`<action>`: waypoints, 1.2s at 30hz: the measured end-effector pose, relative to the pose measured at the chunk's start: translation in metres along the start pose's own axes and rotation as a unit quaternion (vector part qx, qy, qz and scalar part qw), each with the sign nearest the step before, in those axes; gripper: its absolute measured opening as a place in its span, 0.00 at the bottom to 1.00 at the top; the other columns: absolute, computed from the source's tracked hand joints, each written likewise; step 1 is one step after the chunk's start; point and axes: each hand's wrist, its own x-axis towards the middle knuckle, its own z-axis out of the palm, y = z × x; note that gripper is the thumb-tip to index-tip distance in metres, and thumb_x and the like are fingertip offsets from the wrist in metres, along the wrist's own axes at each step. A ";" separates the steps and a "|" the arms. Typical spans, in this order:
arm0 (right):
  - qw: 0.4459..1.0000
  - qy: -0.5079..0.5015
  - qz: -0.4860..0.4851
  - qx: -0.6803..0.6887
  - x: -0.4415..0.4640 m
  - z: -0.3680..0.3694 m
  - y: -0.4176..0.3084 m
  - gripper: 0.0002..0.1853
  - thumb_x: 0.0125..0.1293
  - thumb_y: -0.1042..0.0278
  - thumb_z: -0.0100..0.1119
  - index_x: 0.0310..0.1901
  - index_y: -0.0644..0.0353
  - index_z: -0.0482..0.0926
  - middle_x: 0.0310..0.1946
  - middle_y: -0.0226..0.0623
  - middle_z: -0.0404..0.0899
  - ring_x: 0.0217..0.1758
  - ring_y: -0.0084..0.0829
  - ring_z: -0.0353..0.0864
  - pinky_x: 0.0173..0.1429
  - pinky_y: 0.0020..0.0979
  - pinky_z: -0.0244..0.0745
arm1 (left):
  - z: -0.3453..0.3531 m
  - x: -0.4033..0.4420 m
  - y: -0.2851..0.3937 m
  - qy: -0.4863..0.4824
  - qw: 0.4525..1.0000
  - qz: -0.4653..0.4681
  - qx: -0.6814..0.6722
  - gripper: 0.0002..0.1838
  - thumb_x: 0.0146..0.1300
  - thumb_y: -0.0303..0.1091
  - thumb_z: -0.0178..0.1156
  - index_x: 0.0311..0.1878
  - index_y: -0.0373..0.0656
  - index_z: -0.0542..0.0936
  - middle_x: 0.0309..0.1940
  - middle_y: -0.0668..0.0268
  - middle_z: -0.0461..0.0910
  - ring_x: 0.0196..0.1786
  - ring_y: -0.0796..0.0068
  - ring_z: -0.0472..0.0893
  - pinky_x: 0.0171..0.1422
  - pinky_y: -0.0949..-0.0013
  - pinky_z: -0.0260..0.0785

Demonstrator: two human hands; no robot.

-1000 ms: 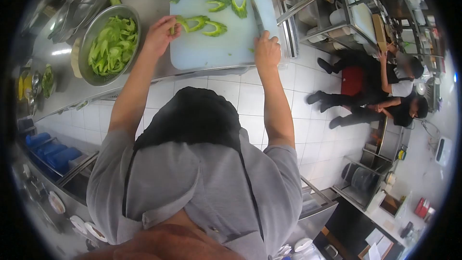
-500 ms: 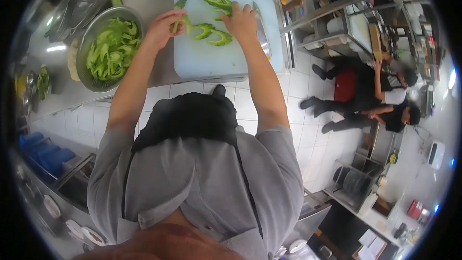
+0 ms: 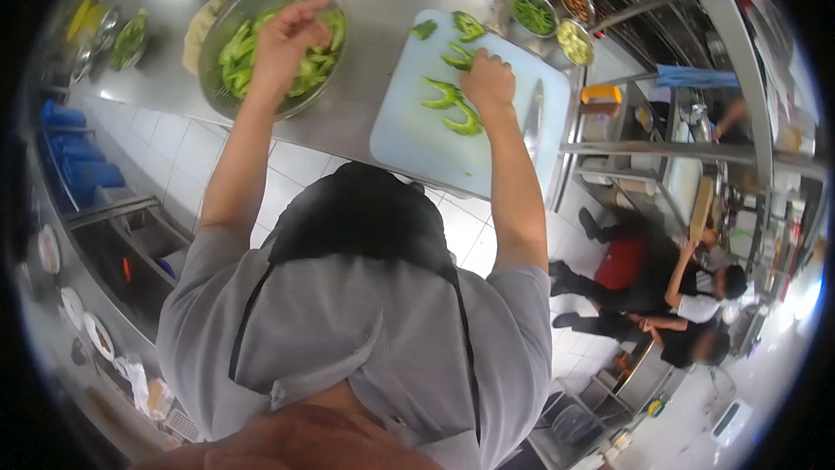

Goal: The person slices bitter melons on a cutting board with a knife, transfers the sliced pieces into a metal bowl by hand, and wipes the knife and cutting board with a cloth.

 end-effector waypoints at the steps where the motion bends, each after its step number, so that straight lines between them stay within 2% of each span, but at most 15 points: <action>1: 0.999 0.017 -0.019 -0.018 0.001 0.004 -0.002 0.28 0.63 0.59 0.65 0.65 0.58 0.74 0.51 0.53 0.82 0.54 0.54 0.84 0.54 0.48 0.84 | -0.020 0.002 0.006 0.019 1.000 0.013 0.002 0.20 0.66 0.19 0.60 0.61 0.37 0.82 0.39 0.68 0.83 0.38 0.79 0.81 0.48 0.74 0.74; 4: 0.993 0.053 -0.082 -0.070 -0.003 0.007 -0.013 0.26 0.66 0.71 0.56 0.67 0.58 0.71 0.46 0.52 0.83 0.47 0.51 0.87 0.49 0.46 0.85 | -0.076 0.013 0.021 0.090 0.994 -0.052 -0.032 0.20 0.66 0.22 0.59 0.61 0.38 0.83 0.37 0.69 0.81 0.40 0.80 0.81 0.47 0.74 0.73; 5: 0.992 0.045 -0.085 -0.084 0.000 0.008 -0.015 0.26 0.66 0.71 0.56 0.68 0.57 0.71 0.46 0.52 0.83 0.47 0.51 0.87 0.49 0.46 0.85 | -0.095 0.017 0.021 0.104 0.990 -0.084 -0.048 0.20 0.66 0.21 0.59 0.61 0.38 0.83 0.37 0.70 0.81 0.42 0.81 0.81 0.48 0.74 0.72; 6: 0.991 0.037 -0.087 -0.099 0.003 0.009 -0.015 0.26 0.67 0.70 0.56 0.68 0.55 0.71 0.45 0.51 0.83 0.47 0.51 0.87 0.49 0.46 0.85 | -0.118 0.024 0.013 0.065 0.992 -0.109 -0.012 0.21 0.68 0.22 0.58 0.63 0.38 0.82 0.43 0.65 0.84 0.45 0.77 0.82 0.51 0.71 0.73; 7: 0.989 0.028 -0.087 -0.115 0.005 0.010 -0.013 0.26 0.67 0.70 0.56 0.68 0.53 0.72 0.45 0.51 0.83 0.47 0.50 0.87 0.49 0.47 0.85 | -0.134 0.028 0.002 0.040 0.986 -0.092 0.130 0.21 0.68 0.23 0.58 0.64 0.38 0.81 0.45 0.64 0.84 0.46 0.75 0.82 0.52 0.70 0.74; 9: 0.990 0.050 -0.088 -0.102 0.007 0.014 -0.005 0.25 0.66 0.71 0.56 0.66 0.49 0.73 0.45 0.51 0.83 0.47 0.51 0.87 0.50 0.47 0.85 | -0.158 0.032 -0.019 -0.014 0.915 -0.053 0.401 0.22 0.69 0.24 0.57 0.65 0.39 0.80 0.50 0.60 0.85 0.49 0.71 0.83 0.55 0.68 0.75; 10: 0.990 0.061 -0.089 -0.095 0.009 0.015 -0.002 0.25 0.65 0.72 0.57 0.65 0.47 0.73 0.45 0.51 0.83 0.47 0.51 0.87 0.50 0.48 0.84 | -0.174 0.034 -0.034 -0.021 0.918 -0.045 0.394 0.23 0.69 0.24 0.57 0.67 0.39 0.78 0.55 0.56 0.85 0.52 0.67 0.84 0.58 0.66 0.75; 13: 0.996 0.049 -0.054 -0.044 0.016 0.011 0.011 0.24 0.64 0.72 0.57 0.62 0.43 0.74 0.45 0.51 0.83 0.47 0.52 0.87 0.50 0.48 0.84 | -0.185 0.016 -0.047 0.028 0.935 0.009 0.354 0.21 0.67 0.27 0.59 0.62 0.42 0.83 0.48 0.54 0.88 0.50 0.63 0.86 0.57 0.63 0.77; 17: 0.983 0.085 -0.088 0.136 0.028 0.003 0.060 0.25 0.63 0.77 0.55 0.61 0.45 0.74 0.48 0.50 0.84 0.46 0.50 0.88 0.47 0.48 0.85 | -0.192 -0.008 -0.049 0.112 0.953 0.043 0.278 0.23 0.64 0.21 0.56 0.62 0.43 0.83 0.49 0.56 0.88 0.51 0.66 0.86 0.58 0.66 0.77; 20: 0.890 0.023 0.092 0.446 0.010 -0.026 0.062 0.24 0.64 0.80 0.53 0.61 0.49 0.73 0.47 0.44 0.83 0.45 0.44 0.88 0.41 0.43 0.87 | -0.197 -0.025 -0.042 0.137 0.959 0.010 0.248 0.24 0.66 0.16 0.55 0.65 0.40 0.80 0.54 0.57 0.86 0.55 0.70 0.84 0.63 0.69 0.75; 23: 0.781 0.007 0.151 0.606 0.008 -0.009 0.083 0.23 0.67 0.77 0.52 0.64 0.54 0.70 0.47 0.41 0.80 0.49 0.37 0.85 0.41 0.37 0.85 | -0.199 -0.031 -0.054 0.175 0.963 0.030 0.203 0.23 0.62 0.18 0.55 0.61 0.40 0.84 0.50 0.58 0.87 0.50 0.72 0.85 0.59 0.70 0.76; 26: 0.657 -0.039 0.143 0.739 0.011 0.022 0.102 0.22 0.69 0.77 0.52 0.64 0.55 0.69 0.50 0.43 0.79 0.52 0.38 0.85 0.43 0.36 0.85 | -0.188 -0.037 -0.052 0.174 0.965 0.043 0.194 0.22 0.63 0.18 0.55 0.60 0.38 0.83 0.50 0.58 0.87 0.49 0.73 0.85 0.59 0.70 0.76; 29: 0.527 -0.023 0.138 0.838 0.013 0.035 0.092 0.21 0.72 0.75 0.53 0.65 0.55 0.69 0.54 0.47 0.78 0.54 0.40 0.84 0.44 0.35 0.85 | -0.182 -0.038 -0.052 0.175 0.962 0.050 0.203 0.21 0.63 0.19 0.56 0.59 0.38 0.84 0.49 0.58 0.87 0.48 0.74 0.85 0.57 0.71 0.77; 33: 0.475 -0.052 0.114 0.871 0.023 0.023 0.037 0.19 0.73 0.71 0.56 0.63 0.57 0.72 0.60 0.50 0.79 0.56 0.42 0.84 0.50 0.35 0.84 | -0.178 -0.037 -0.057 0.179 0.956 0.058 0.226 0.20 0.63 0.19 0.57 0.59 0.38 0.84 0.48 0.58 0.87 0.45 0.74 0.85 0.55 0.71 0.76; 36: 0.492 -0.129 0.057 0.859 0.026 -0.017 -0.041 0.16 0.74 0.70 0.55 0.61 0.57 0.73 0.58 0.50 0.80 0.57 0.44 0.83 0.55 0.42 0.82 | -0.173 -0.034 -0.058 0.187 0.950 0.070 0.238 0.19 0.64 0.21 0.58 0.58 0.40 0.84 0.47 0.59 0.87 0.44 0.73 0.85 0.53 0.70 0.76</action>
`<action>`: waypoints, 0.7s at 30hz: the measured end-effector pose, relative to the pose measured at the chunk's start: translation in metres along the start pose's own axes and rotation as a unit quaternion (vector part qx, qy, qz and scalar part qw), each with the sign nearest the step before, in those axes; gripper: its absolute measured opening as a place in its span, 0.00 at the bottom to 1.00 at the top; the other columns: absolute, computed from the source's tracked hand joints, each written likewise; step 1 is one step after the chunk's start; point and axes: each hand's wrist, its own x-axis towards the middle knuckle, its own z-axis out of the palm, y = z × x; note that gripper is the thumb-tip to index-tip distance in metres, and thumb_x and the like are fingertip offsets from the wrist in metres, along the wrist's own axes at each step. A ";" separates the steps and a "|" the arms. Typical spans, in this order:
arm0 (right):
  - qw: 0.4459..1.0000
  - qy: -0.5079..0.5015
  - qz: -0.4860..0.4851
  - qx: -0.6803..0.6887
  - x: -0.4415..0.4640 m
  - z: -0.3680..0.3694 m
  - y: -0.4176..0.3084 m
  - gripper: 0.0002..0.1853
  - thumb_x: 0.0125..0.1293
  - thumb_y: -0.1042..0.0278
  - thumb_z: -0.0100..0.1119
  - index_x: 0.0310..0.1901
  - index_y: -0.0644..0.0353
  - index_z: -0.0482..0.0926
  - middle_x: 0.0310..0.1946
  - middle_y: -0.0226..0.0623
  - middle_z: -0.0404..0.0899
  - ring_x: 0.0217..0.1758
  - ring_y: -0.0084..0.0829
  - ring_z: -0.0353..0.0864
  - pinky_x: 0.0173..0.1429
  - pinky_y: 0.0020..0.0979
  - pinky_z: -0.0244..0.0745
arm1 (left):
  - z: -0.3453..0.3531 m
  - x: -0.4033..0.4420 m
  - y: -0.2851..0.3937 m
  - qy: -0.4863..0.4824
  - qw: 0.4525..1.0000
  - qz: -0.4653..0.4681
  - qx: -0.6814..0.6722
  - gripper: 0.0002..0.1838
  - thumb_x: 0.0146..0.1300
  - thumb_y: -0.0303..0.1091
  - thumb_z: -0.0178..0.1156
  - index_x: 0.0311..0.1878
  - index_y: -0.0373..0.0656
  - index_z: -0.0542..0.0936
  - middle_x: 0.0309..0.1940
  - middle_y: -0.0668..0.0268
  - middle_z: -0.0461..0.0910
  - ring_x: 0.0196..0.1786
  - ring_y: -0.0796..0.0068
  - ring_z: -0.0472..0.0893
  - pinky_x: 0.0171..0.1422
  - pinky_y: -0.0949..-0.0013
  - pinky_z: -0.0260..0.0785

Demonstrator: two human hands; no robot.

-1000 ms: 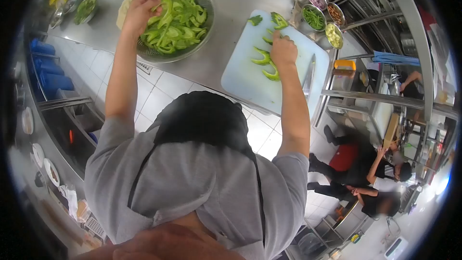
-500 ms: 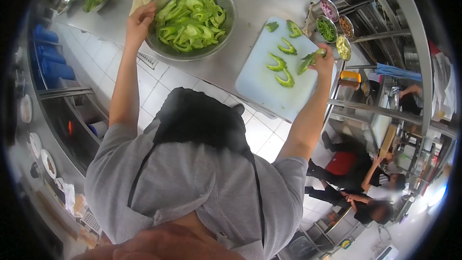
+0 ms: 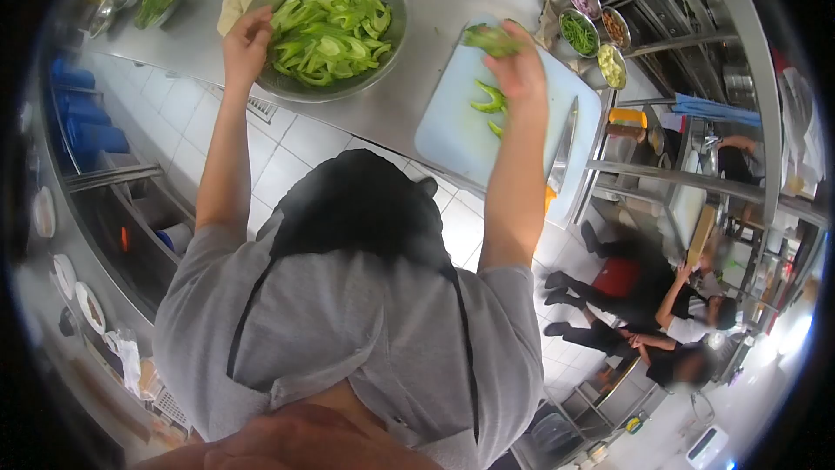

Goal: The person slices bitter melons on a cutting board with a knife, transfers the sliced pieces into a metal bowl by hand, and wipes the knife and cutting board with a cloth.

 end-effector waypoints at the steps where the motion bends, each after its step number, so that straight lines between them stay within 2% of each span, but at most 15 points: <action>1: 0.999 -0.024 0.018 -0.027 -0.002 0.034 0.003 0.15 0.74 0.70 0.54 0.60 0.58 0.73 0.57 0.50 0.80 0.58 0.45 0.83 0.56 0.45 0.81 | 0.001 -0.001 0.002 0.003 1.000 0.001 0.012 0.19 0.64 0.21 0.59 0.58 0.40 0.85 0.47 0.59 0.87 0.44 0.72 0.85 0.53 0.70 0.76; 3: 0.996 -0.026 0.001 -0.089 -0.004 0.103 0.017 0.14 0.76 0.69 0.51 0.59 0.61 0.73 0.51 0.48 0.82 0.59 0.45 0.83 0.54 0.49 0.81 | 0.000 -0.003 0.001 0.009 0.997 0.032 0.066 0.18 0.64 0.23 0.60 0.58 0.42 0.85 0.47 0.59 0.86 0.44 0.71 0.84 0.51 0.69 0.76; 4: 0.988 -0.033 0.001 -0.150 -0.009 0.136 0.023 0.14 0.75 0.72 0.50 0.60 0.62 0.72 0.52 0.48 0.81 0.54 0.45 0.84 0.50 0.47 0.83 | 0.000 -0.001 -0.006 0.005 0.993 0.067 0.097 0.18 0.64 0.24 0.61 0.57 0.42 0.85 0.48 0.59 0.85 0.45 0.70 0.84 0.51 0.69 0.76; 5: 0.978 -0.027 0.000 -0.206 -0.004 0.154 0.038 0.19 0.73 0.69 0.56 0.63 0.61 0.71 0.52 0.47 0.81 0.52 0.45 0.86 0.44 0.44 0.85 | 0.002 0.000 -0.017 0.011 0.994 0.082 0.075 0.18 0.64 0.25 0.62 0.57 0.43 0.86 0.50 0.58 0.85 0.46 0.68 0.83 0.51 0.68 0.76; 6: 0.954 -0.047 -0.052 -0.291 -0.026 0.165 0.042 0.24 0.69 0.65 0.64 0.64 0.58 0.73 0.54 0.45 0.81 0.50 0.45 0.87 0.45 0.45 0.85 | 0.004 -0.001 -0.001 0.000 0.993 0.075 0.090 0.18 0.63 0.24 0.63 0.57 0.42 0.86 0.51 0.57 0.84 0.48 0.65 0.84 0.53 0.66 0.77; 7: 0.927 -0.066 -0.024 -0.368 -0.006 0.167 0.058 0.25 0.65 0.59 0.69 0.62 0.52 0.78 0.57 0.43 0.81 0.53 0.43 0.87 0.53 0.45 0.83 | 0.006 -0.003 0.020 -0.006 0.990 0.089 0.108 0.18 0.63 0.24 0.64 0.57 0.40 0.85 0.51 0.55 0.84 0.51 0.63 0.84 0.55 0.65 0.76; 10: 0.821 -0.031 -0.205 -0.532 -0.008 0.153 0.067 0.21 0.65 0.59 0.67 0.58 0.52 0.82 0.56 0.46 0.84 0.53 0.43 0.88 0.58 0.42 0.81 | 0.018 -0.006 0.038 0.017 0.989 0.106 0.103 0.18 0.63 0.23 0.64 0.56 0.39 0.85 0.51 0.55 0.84 0.53 0.61 0.83 0.56 0.64 0.76; 11: 0.799 -0.013 -0.212 -0.562 -0.009 0.140 0.055 0.22 0.64 0.61 0.65 0.59 0.54 0.82 0.55 0.48 0.84 0.53 0.48 0.86 0.60 0.43 0.81 | 0.022 -0.007 0.045 0.028 0.987 0.117 0.108 0.17 0.63 0.23 0.64 0.56 0.39 0.85 0.51 0.56 0.84 0.54 0.61 0.83 0.56 0.64 0.76; 12: 0.777 0.004 -0.218 -0.591 -0.011 0.120 0.037 0.23 0.63 0.63 0.64 0.60 0.55 0.81 0.54 0.49 0.84 0.53 0.52 0.85 0.61 0.44 0.80 | 0.030 -0.009 0.061 0.035 0.986 0.098 0.130 0.16 0.62 0.23 0.65 0.54 0.40 0.86 0.50 0.58 0.85 0.53 0.61 0.83 0.55 0.64 0.76; 14: 0.740 0.098 -0.122 -0.654 0.000 0.083 0.002 0.22 0.63 0.62 0.63 0.59 0.53 0.83 0.54 0.48 0.85 0.57 0.52 0.83 0.61 0.44 0.80 | 0.060 -0.014 0.089 -0.008 0.983 0.170 0.073 0.15 0.62 0.23 0.65 0.53 0.40 0.86 0.49 0.58 0.85 0.52 0.61 0.83 0.55 0.64 0.76; 16: 0.641 0.160 -0.166 -0.732 0.046 0.013 0.003 0.25 0.65 0.56 0.64 0.64 0.47 0.80 0.58 0.51 0.82 0.64 0.53 0.79 0.63 0.45 0.78 | 0.101 -0.025 0.119 -0.088 0.975 0.204 0.020 0.15 0.62 0.23 0.64 0.52 0.40 0.86 0.48 0.56 0.86 0.52 0.60 0.83 0.56 0.62 0.76; 17: 0.617 0.189 -0.165 -0.746 0.049 -0.001 0.001 0.26 0.65 0.54 0.64 0.66 0.45 0.78 0.59 0.52 0.81 0.65 0.54 0.77 0.64 0.46 0.78 | 0.127 -0.027 0.132 -0.145 0.968 0.203 -0.006 0.15 0.62 0.24 0.63 0.52 0.40 0.86 0.48 0.55 0.86 0.53 0.58 0.84 0.57 0.60 0.76; 19: 0.563 0.241 -0.166 -0.773 0.058 -0.018 -0.007 0.29 0.66 0.50 0.63 0.69 0.40 0.75 0.61 0.54 0.79 0.67 0.55 0.75 0.66 0.48 0.76 | 0.192 -0.025 0.120 -0.229 0.936 0.260 0.067 0.15 0.63 0.26 0.61 0.53 0.40 0.86 0.52 0.52 0.85 0.57 0.51 0.82 0.63 0.54 0.74; 20: 0.565 0.257 -0.133 -0.773 0.071 -0.030 -0.002 0.33 0.67 0.45 0.62 0.73 0.37 0.70 0.63 0.55 0.76 0.70 0.55 0.72 0.69 0.51 0.73 | 0.223 -0.028 0.114 -0.247 0.928 0.262 0.094 0.17 0.64 0.27 0.61 0.55 0.40 0.85 0.55 0.51 0.83 0.59 0.48 0.80 0.65 0.52 0.73; 21: 0.587 0.212 -0.109 -0.774 0.083 -0.045 -0.001 0.33 0.66 0.46 0.63 0.72 0.37 0.71 0.63 0.55 0.76 0.70 0.55 0.72 0.69 0.51 0.73 | 0.250 -0.032 0.107 -0.269 0.919 0.261 0.122 0.18 0.64 0.29 0.61 0.57 0.40 0.84 0.58 0.50 0.82 0.61 0.45 0.79 0.68 0.50 0.71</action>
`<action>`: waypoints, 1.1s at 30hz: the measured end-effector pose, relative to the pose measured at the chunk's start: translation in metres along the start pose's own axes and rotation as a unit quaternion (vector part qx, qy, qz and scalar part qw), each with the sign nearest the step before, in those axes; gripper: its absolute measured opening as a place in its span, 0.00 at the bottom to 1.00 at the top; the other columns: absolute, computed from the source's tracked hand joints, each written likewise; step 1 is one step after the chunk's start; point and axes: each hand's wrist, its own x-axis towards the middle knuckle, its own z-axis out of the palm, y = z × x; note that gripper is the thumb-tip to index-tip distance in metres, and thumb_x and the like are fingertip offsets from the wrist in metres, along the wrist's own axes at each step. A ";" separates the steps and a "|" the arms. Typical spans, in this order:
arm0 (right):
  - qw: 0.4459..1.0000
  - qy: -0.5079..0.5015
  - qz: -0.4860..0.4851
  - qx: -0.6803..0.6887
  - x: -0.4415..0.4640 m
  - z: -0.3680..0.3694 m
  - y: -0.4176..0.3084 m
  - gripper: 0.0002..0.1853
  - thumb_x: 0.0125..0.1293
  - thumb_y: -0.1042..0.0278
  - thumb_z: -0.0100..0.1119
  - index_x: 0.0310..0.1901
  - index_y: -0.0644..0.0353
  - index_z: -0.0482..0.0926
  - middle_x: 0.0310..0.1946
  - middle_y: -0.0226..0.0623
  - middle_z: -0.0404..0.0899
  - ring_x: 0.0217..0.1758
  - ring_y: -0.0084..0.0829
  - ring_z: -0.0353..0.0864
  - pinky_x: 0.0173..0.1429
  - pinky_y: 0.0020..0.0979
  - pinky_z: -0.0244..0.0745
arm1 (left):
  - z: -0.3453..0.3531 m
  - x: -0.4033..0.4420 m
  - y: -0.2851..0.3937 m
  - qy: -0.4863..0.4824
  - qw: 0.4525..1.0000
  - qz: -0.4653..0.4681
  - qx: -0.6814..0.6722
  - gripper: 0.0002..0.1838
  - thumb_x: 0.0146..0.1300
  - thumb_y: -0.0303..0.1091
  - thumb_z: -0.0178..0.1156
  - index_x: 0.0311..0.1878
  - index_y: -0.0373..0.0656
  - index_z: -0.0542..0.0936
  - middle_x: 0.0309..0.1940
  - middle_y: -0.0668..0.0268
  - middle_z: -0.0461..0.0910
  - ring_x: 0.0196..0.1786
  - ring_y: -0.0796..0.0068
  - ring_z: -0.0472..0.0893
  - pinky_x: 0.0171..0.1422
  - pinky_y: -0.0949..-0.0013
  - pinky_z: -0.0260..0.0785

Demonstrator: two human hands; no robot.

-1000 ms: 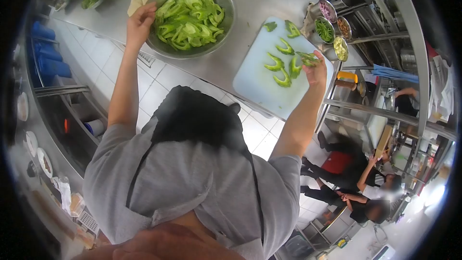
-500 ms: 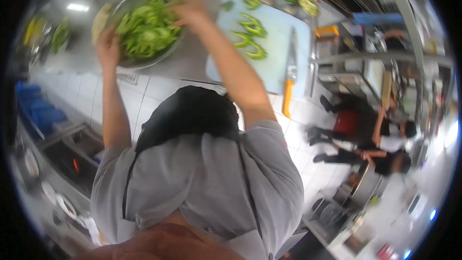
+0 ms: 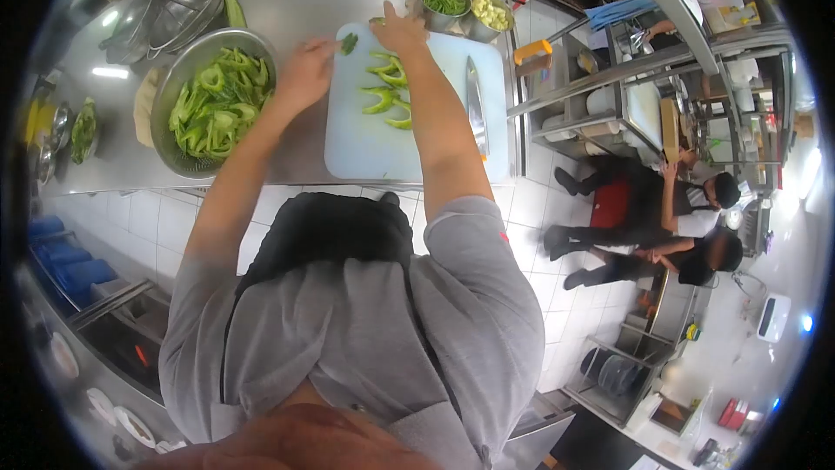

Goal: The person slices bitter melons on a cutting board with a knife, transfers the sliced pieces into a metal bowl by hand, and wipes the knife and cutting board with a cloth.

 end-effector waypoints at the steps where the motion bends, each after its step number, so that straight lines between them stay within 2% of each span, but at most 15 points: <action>1: 0.998 -0.053 -0.016 0.016 0.009 0.005 0.011 0.32 0.65 0.47 0.64 0.71 0.37 0.72 0.62 0.55 0.76 0.69 0.56 0.73 0.69 0.50 0.73 | 0.024 0.006 -0.003 0.003 1.000 -0.009 0.028 0.19 0.63 0.29 0.62 0.58 0.41 0.83 0.60 0.50 0.81 0.61 0.44 0.78 0.68 0.50 0.72; 2: 0.993 -0.108 -0.032 0.033 0.014 0.009 0.018 0.32 0.65 0.48 0.64 0.70 0.38 0.73 0.62 0.54 0.76 0.68 0.57 0.73 0.70 0.50 0.72 | 0.045 0.010 -0.005 0.004 0.998 -0.019 0.056 0.20 0.63 0.29 0.62 0.60 0.41 0.83 0.61 0.49 0.80 0.61 0.44 0.78 0.67 0.50 0.72; 5: 0.989 -0.098 -0.093 0.058 0.001 -0.008 0.012 0.29 0.61 0.57 0.68 0.66 0.40 0.77 0.61 0.53 0.77 0.67 0.56 0.75 0.68 0.49 0.73 | 0.067 0.016 -0.014 -0.026 0.997 -0.040 0.066 0.21 0.62 0.29 0.63 0.60 0.43 0.82 0.61 0.49 0.79 0.59 0.44 0.78 0.66 0.50 0.72; 8: 0.990 -0.023 -0.131 0.051 -0.017 -0.027 0.001 0.30 0.55 0.67 0.72 0.62 0.43 0.80 0.57 0.52 0.80 0.62 0.53 0.79 0.65 0.49 0.75 | 0.062 0.018 -0.009 -0.070 0.993 -0.076 0.050 0.19 0.61 0.29 0.64 0.56 0.44 0.82 0.56 0.49 0.80 0.57 0.45 0.79 0.63 0.49 0.74; 11: 0.976 0.004 -0.109 0.190 -0.027 -0.036 0.016 0.31 0.51 0.71 0.73 0.60 0.51 0.80 0.52 0.52 0.82 0.58 0.48 0.81 0.63 0.48 0.77 | 0.060 0.020 -0.009 -0.088 0.989 -0.099 0.058 0.16 0.59 0.29 0.64 0.52 0.44 0.82 0.52 0.51 0.81 0.55 0.46 0.80 0.61 0.50 0.75; 14: 0.857 -0.132 0.030 0.497 -0.054 -0.065 0.039 0.33 0.50 0.70 0.73 0.62 0.58 0.78 0.47 0.50 0.83 0.55 0.46 0.82 0.62 0.45 0.77 | 0.058 0.023 -0.009 -0.082 0.990 -0.109 0.039 0.18 0.58 0.29 0.64 0.53 0.44 0.82 0.52 0.50 0.81 0.54 0.45 0.80 0.60 0.50 0.75; 15: 0.869 -0.175 0.024 0.462 -0.060 -0.067 0.049 0.34 0.50 0.69 0.74 0.63 0.58 0.77 0.49 0.49 0.82 0.54 0.47 0.82 0.61 0.44 0.78 | 0.058 0.023 -0.008 -0.080 0.990 -0.112 0.024 0.19 0.57 0.29 0.63 0.55 0.44 0.82 0.52 0.50 0.80 0.54 0.45 0.80 0.60 0.50 0.75; 17: 0.884 -0.259 0.011 0.388 -0.072 -0.064 0.066 0.38 0.50 0.68 0.76 0.65 0.58 0.75 0.55 0.47 0.80 0.52 0.47 0.83 0.59 0.41 0.79 | 0.060 0.027 -0.004 -0.106 0.994 -0.037 -0.014 0.22 0.57 0.30 0.64 0.57 0.44 0.81 0.53 0.50 0.80 0.56 0.45 0.79 0.61 0.49 0.75; 18: 0.921 -0.224 -0.018 0.317 -0.077 -0.055 0.069 0.40 0.48 0.66 0.78 0.66 0.58 0.75 0.57 0.48 0.78 0.55 0.48 0.82 0.61 0.41 0.78 | 0.062 0.031 -0.001 -0.118 0.992 0.002 -0.033 0.23 0.57 0.31 0.64 0.58 0.44 0.81 0.54 0.50 0.79 0.57 0.45 0.79 0.61 0.49 0.74; 20: 0.972 -0.150 -0.074 0.167 -0.090 -0.041 0.068 0.44 0.46 0.62 0.81 0.68 0.57 0.74 0.60 0.51 0.74 0.60 0.49 0.78 0.65 0.40 0.76 | 0.072 0.031 0.006 -0.135 0.991 0.000 -0.014 0.25 0.55 0.31 0.66 0.59 0.44 0.80 0.56 0.52 0.79 0.57 0.46 0.79 0.60 0.51 0.74; 21: 0.971 -0.162 -0.064 0.162 -0.092 -0.039 0.066 0.46 0.41 0.58 0.83 0.66 0.56 0.75 0.64 0.54 0.68 0.66 0.50 0.73 0.68 0.40 0.73 | 0.076 0.031 0.009 -0.145 0.989 0.000 -0.004 0.26 0.55 0.31 0.68 0.59 0.44 0.79 0.56 0.53 0.79 0.57 0.46 0.79 0.60 0.52 0.74; 24: 0.973 -0.159 -0.066 0.150 -0.101 -0.045 0.057 0.42 0.40 0.64 0.82 0.63 0.56 0.78 0.61 0.51 0.72 0.65 0.54 0.76 0.67 0.42 0.76 | 0.073 0.039 0.014 -0.235 0.972 -0.020 0.019 0.26 0.53 0.31 0.70 0.58 0.43 0.79 0.58 0.55 0.77 0.58 0.48 0.78 0.61 0.53 0.74; 27: 0.976 -0.133 -0.061 0.163 -0.109 -0.044 0.052 0.38 0.40 0.66 0.82 0.59 0.56 0.79 0.54 0.48 0.79 0.61 0.51 0.80 0.63 0.41 0.77 | 0.075 0.039 0.008 -0.240 0.970 -0.014 -0.028 0.25 0.52 0.28 0.70 0.56 0.43 0.78 0.54 0.53 0.80 0.54 0.49 0.80 0.60 0.55 0.75; 30: 0.963 -0.117 -0.064 0.234 -0.116 -0.045 0.049 0.35 0.42 0.68 0.80 0.56 0.58 0.81 0.48 0.45 0.84 0.53 0.44 0.84 0.58 0.38 0.78 | 0.078 0.039 0.002 -0.225 0.958 -0.064 -0.167 0.21 0.54 0.25 0.68 0.53 0.41 0.78 0.48 0.54 0.84 0.50 0.55 0.83 0.55 0.58 0.77; 33: 0.941 -0.103 -0.093 0.308 -0.117 -0.048 0.047 0.30 0.42 0.69 0.79 0.51 0.60 0.83 0.43 0.44 0.87 0.47 0.40 0.85 0.54 0.37 0.78 | 0.078 0.035 -0.006 -0.217 0.898 -0.130 -0.361 0.19 0.55 0.22 0.65 0.52 0.38 0.78 0.43 0.57 0.86 0.47 0.63 0.84 0.51 0.62 0.77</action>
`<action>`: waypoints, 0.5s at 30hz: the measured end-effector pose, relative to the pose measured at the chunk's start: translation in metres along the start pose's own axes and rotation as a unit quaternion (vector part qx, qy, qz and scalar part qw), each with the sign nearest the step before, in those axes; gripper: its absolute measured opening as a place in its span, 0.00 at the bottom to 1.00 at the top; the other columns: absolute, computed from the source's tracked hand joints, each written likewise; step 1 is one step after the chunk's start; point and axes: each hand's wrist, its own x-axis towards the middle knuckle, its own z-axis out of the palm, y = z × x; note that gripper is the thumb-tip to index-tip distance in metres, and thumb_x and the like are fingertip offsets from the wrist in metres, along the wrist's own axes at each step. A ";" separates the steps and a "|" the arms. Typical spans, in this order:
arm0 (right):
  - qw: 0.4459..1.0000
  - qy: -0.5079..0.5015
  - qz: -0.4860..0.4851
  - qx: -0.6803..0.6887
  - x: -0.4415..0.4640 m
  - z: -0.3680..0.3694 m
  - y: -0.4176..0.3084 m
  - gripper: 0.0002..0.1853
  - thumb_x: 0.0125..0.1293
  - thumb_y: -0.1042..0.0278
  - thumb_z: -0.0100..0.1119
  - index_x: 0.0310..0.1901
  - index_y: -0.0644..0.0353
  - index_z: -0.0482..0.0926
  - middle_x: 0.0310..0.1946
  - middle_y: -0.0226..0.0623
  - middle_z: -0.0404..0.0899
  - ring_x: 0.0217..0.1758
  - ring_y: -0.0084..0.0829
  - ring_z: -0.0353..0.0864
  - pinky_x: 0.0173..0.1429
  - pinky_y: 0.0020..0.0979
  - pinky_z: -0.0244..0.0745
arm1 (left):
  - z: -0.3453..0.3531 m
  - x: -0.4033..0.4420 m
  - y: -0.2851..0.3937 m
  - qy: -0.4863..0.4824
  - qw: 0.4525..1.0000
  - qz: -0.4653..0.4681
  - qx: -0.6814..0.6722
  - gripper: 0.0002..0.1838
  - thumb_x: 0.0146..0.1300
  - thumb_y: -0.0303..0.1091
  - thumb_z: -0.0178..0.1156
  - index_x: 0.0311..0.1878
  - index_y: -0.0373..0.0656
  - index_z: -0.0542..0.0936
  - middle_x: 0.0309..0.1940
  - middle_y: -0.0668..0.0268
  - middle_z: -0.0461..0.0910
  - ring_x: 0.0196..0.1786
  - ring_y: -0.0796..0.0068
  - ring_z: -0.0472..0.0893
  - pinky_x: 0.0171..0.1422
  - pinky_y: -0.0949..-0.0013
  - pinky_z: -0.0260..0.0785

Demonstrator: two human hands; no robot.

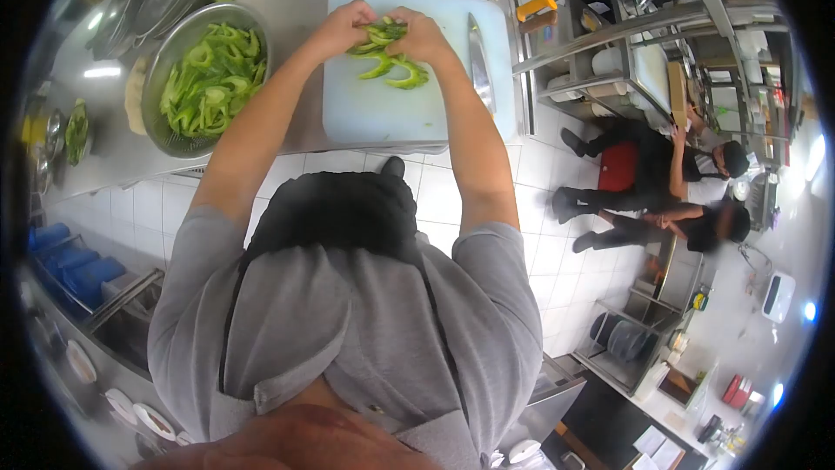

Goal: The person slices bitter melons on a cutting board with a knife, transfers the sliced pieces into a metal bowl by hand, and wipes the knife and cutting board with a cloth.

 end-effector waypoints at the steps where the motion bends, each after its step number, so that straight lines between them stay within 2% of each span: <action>1: 1.000 0.002 0.010 -0.013 0.001 -0.002 0.000 0.28 0.41 0.69 0.79 0.49 0.60 0.84 0.41 0.42 0.87 0.45 0.39 0.85 0.52 0.36 0.78 | 0.001 -0.002 -0.002 0.015 0.999 -0.027 -0.045 0.19 0.54 0.20 0.64 0.51 0.37 0.79 0.43 0.59 0.85 0.48 0.66 0.83 0.49 0.64 0.77; 2: 1.000 -0.001 0.010 -0.021 0.009 -0.002 -0.002 0.26 0.41 0.70 0.79 0.47 0.61 0.84 0.38 0.40 0.87 0.42 0.37 0.84 0.51 0.36 0.79 | -0.001 -0.007 0.006 0.039 0.994 -0.055 -0.084 0.18 0.54 0.19 0.64 0.50 0.37 0.79 0.44 0.60 0.85 0.48 0.70 0.83 0.48 0.66 0.77; 4: 0.999 0.007 0.002 0.035 0.018 0.001 -0.018 0.22 0.42 0.70 0.79 0.42 0.63 0.84 0.32 0.36 0.85 0.33 0.31 0.83 0.39 0.34 0.78 | -0.004 -0.015 0.007 0.089 0.985 -0.031 -0.142 0.19 0.54 0.19 0.63 0.51 0.39 0.82 0.43 0.61 0.85 0.45 0.73 0.82 0.46 0.70 0.75; 7: 0.994 -0.055 0.070 0.062 0.025 -0.002 -0.083 0.22 0.49 0.71 0.79 0.47 0.62 0.84 0.35 0.29 0.83 0.35 0.21 0.80 0.33 0.27 0.72 | -0.031 -0.036 0.044 0.121 0.985 -0.061 -0.106 0.18 0.58 0.22 0.61 0.53 0.41 0.84 0.42 0.62 0.85 0.45 0.75 0.82 0.47 0.71 0.75; 10: 0.988 -0.048 0.060 0.138 0.037 0.021 -0.134 0.20 0.51 0.70 0.78 0.46 0.60 0.83 0.31 0.25 0.81 0.32 0.17 0.77 0.27 0.26 0.66 | -0.073 -0.071 0.083 0.191 0.978 -0.075 -0.021 0.18 0.61 0.24 0.59 0.54 0.43 0.86 0.41 0.64 0.84 0.43 0.77 0.80 0.45 0.71 0.74; 12: 0.970 -0.093 0.064 0.214 0.045 0.042 -0.165 0.25 0.54 0.68 0.78 0.54 0.62 0.82 0.39 0.32 0.84 0.38 0.24 0.82 0.30 0.28 0.73 | -0.110 -0.093 0.078 0.222 0.974 0.011 -0.042 0.17 0.62 0.25 0.57 0.52 0.43 0.86 0.40 0.66 0.84 0.41 0.78 0.79 0.44 0.71 0.72; 13: 0.963 -0.102 0.060 0.241 0.046 0.059 -0.179 0.27 0.54 0.67 0.77 0.57 0.61 0.81 0.43 0.35 0.85 0.41 0.26 0.83 0.32 0.30 0.75 | -0.134 -0.108 0.084 0.216 0.975 -0.032 0.049 0.16 0.64 0.26 0.56 0.53 0.42 0.86 0.42 0.67 0.85 0.41 0.79 0.79 0.45 0.71 0.72; 14: 0.956 -0.110 0.056 0.268 0.047 0.076 -0.193 0.29 0.55 0.66 0.77 0.59 0.61 0.81 0.46 0.38 0.85 0.44 0.29 0.84 0.34 0.31 0.78 | -0.152 -0.124 0.093 0.215 0.965 -0.078 0.126 0.18 0.64 0.26 0.55 0.55 0.40 0.85 0.45 0.66 0.86 0.45 0.77 0.81 0.50 0.71 0.74; 15: 0.947 -0.120 0.053 0.294 0.045 0.087 -0.200 0.31 0.56 0.64 0.77 0.62 0.60 0.80 0.50 0.41 0.85 0.48 0.32 0.86 0.35 0.32 0.80 | -0.178 -0.131 0.072 0.213 0.964 -0.090 0.135 0.20 0.63 0.25 0.54 0.57 0.39 0.84 0.50 0.64 0.86 0.50 0.74 0.82 0.55 0.70 0.74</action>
